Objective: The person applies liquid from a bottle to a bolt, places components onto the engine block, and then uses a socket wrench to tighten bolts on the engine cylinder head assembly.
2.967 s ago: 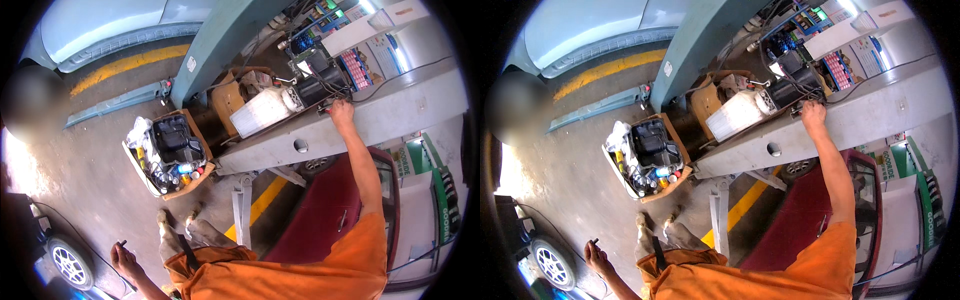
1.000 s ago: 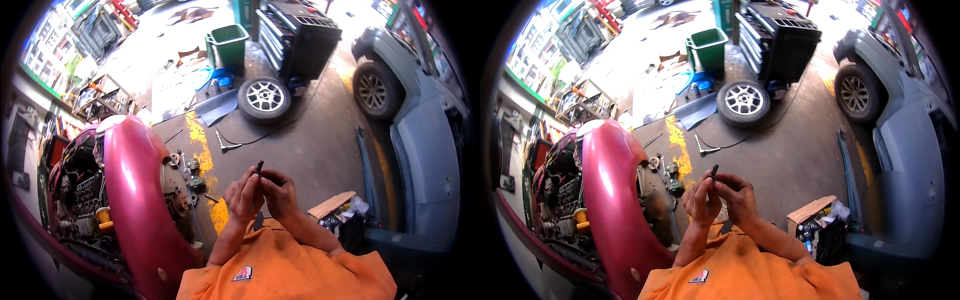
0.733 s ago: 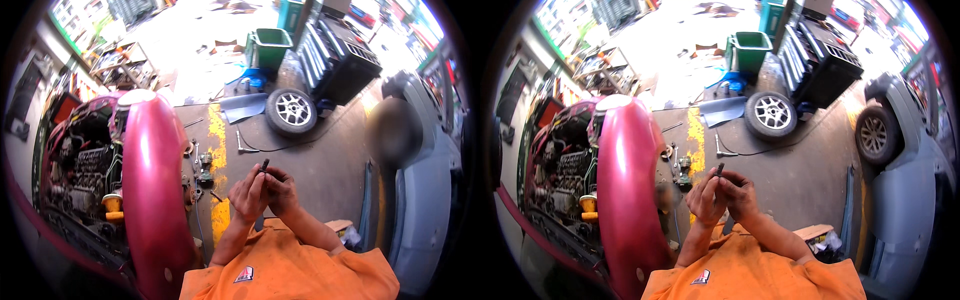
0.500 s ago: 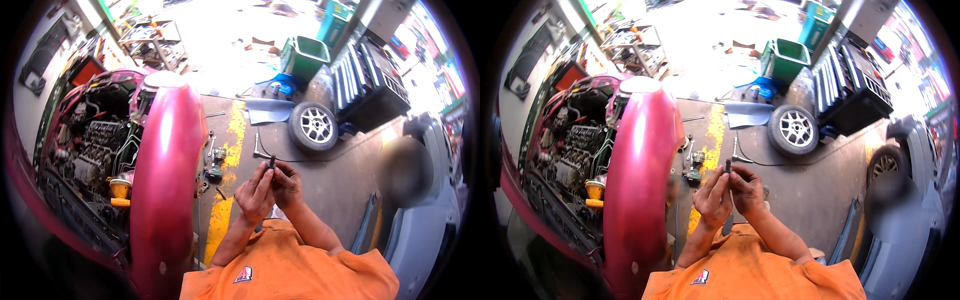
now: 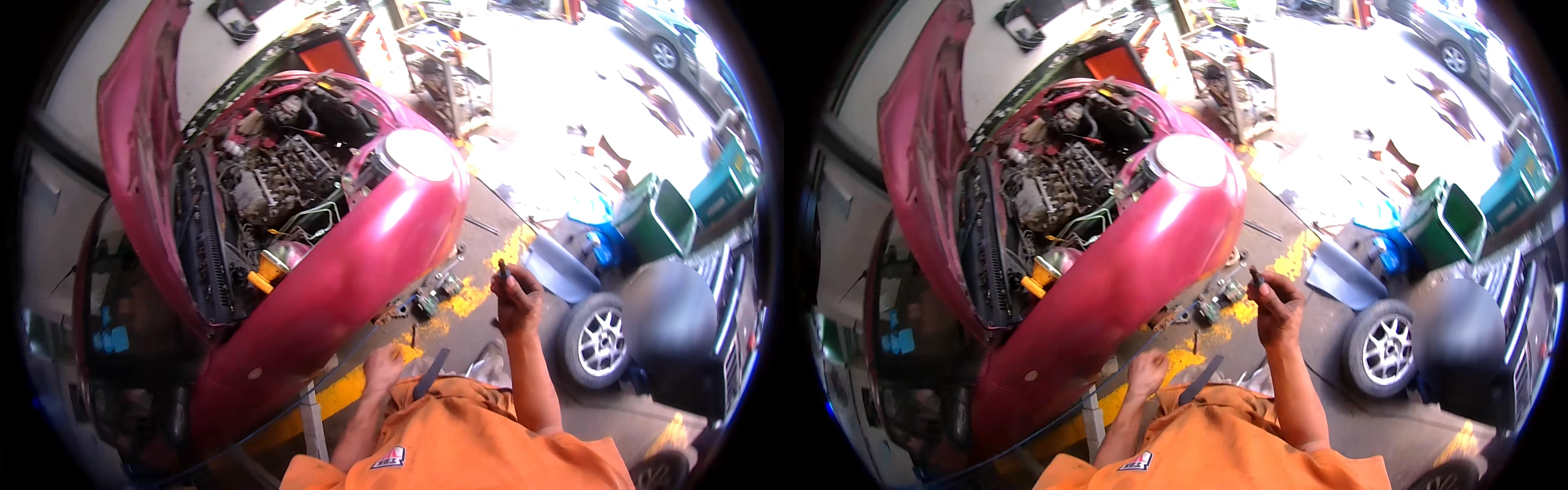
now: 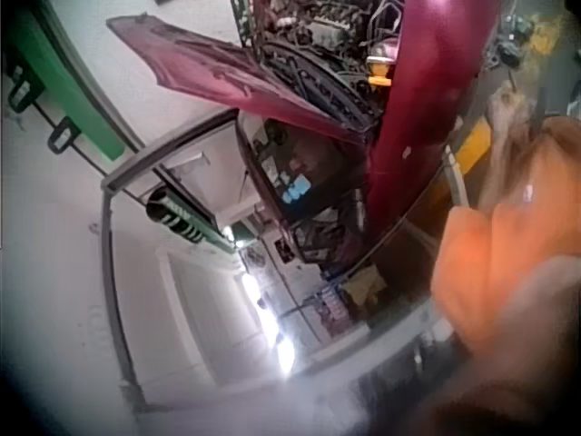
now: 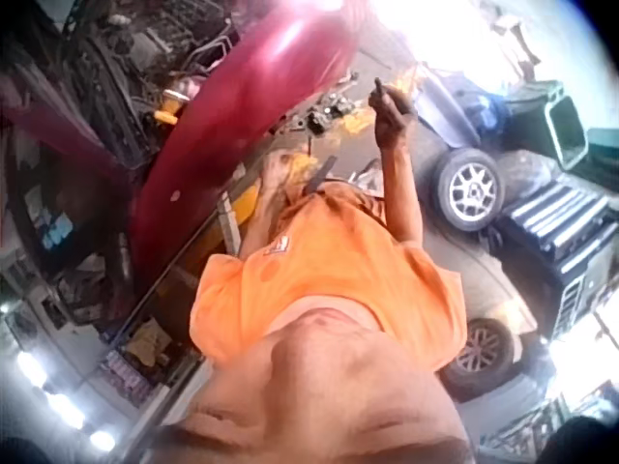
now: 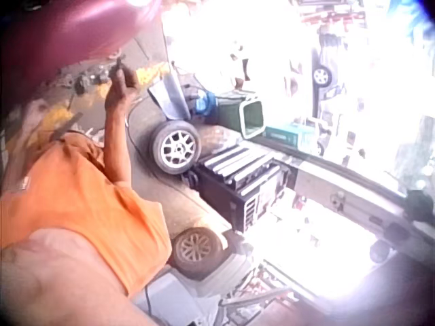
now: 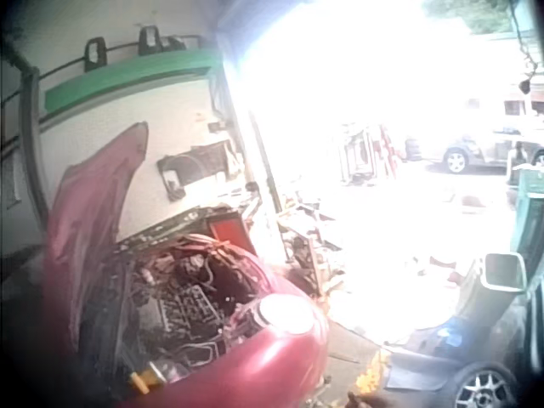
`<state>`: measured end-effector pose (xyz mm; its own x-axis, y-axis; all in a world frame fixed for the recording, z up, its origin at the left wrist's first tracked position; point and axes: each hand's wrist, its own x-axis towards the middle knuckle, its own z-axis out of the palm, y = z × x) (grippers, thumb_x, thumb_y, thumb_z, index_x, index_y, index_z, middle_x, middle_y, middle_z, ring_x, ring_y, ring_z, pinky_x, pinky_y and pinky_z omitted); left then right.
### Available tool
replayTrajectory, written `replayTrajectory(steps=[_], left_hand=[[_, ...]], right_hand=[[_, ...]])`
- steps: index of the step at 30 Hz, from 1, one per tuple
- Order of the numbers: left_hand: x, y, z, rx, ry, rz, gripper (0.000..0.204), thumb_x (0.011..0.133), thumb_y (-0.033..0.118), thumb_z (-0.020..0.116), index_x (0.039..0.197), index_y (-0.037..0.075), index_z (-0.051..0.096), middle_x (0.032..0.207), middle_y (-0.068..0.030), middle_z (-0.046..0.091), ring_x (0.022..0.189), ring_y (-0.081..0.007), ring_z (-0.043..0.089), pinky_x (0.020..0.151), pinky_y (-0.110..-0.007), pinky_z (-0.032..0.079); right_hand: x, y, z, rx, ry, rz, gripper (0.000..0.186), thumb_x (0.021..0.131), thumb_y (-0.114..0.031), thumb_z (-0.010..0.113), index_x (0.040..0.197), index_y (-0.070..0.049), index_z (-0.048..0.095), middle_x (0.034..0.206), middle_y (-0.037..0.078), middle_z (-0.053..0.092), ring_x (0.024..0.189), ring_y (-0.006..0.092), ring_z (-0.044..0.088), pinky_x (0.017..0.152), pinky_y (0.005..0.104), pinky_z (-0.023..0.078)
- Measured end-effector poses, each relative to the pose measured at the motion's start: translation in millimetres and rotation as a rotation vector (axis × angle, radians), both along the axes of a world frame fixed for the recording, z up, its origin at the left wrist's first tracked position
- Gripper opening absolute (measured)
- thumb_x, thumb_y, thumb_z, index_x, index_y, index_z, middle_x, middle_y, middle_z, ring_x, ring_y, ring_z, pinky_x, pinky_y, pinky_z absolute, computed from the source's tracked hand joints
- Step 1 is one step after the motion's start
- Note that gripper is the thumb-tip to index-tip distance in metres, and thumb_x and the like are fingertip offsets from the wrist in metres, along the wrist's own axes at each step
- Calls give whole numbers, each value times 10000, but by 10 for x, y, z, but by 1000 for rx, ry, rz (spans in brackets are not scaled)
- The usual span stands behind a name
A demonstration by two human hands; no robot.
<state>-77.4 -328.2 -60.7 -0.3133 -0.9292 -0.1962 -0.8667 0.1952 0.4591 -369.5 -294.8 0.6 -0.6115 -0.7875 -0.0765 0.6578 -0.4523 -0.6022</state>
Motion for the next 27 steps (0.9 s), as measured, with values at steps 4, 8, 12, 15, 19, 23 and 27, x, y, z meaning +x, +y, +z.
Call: replayTrajectory(steps=[4,8,12,15,19,23,27], left_hand=[[1353,518,-848,953,166,736,130,749,113,604,673,8,593,594,-97,547,557,-230,576,513,-385,447],[1645,1029,-678,966,727,989,131,797,46,608,920,3,598,758,-123,611,634,-235,618,528,-368,510],[934,225,590,680,977,891,187,841,-24,568,1027,-15,587,891,-148,650,735,-261,669,575,-362,570],[610,-537,1090,544,1147,663,245,842,-16,576,1087,-22,587,969,-172,657,794,-262,684,531,-314,577],[383,-1296,1439,574,1364,361,338,834,-37,587,1171,-46,558,1064,-200,642,857,-259,684,571,-288,590],[317,-1612,1700,442,1206,241,363,838,-112,553,1198,-59,536,1092,-178,635,932,-231,669,660,-278,596],[273,-1824,1755,220,1008,258,325,847,-91,572,1171,-78,553,1042,-166,649,894,-227,676,668,-273,590]], right_hand=[[-325,-279,-154,35,20,86,244,786,-50,702,998,42,627,852,112,653,729,178,604,688,275,471],[-332,-586,-256,107,58,168,214,783,-30,692,972,52,633,821,106,639,703,169,572,657,270,447],[-9,-1049,-249,153,71,265,250,784,-69,688,982,69,622,819,108,623,705,167,547,648,271,423],[285,-1391,-167,158,126,318,276,809,-95,677,1014,74,604,825,115,607,711,161,535,637,270,402],[636,-1696,-36,87,116,362,232,796,-28,674,997,77,628,845,127,651,684,154,558,636,256,433],[832,-1866,69,134,122,369,234,784,-33,687,983,76,628,813,117,640,668,151,557,628,256,431],[967,-2104,142,165,103,377,229,773,-44,701,960,71,637,788,106,637,650,147,554,613,256,429]])
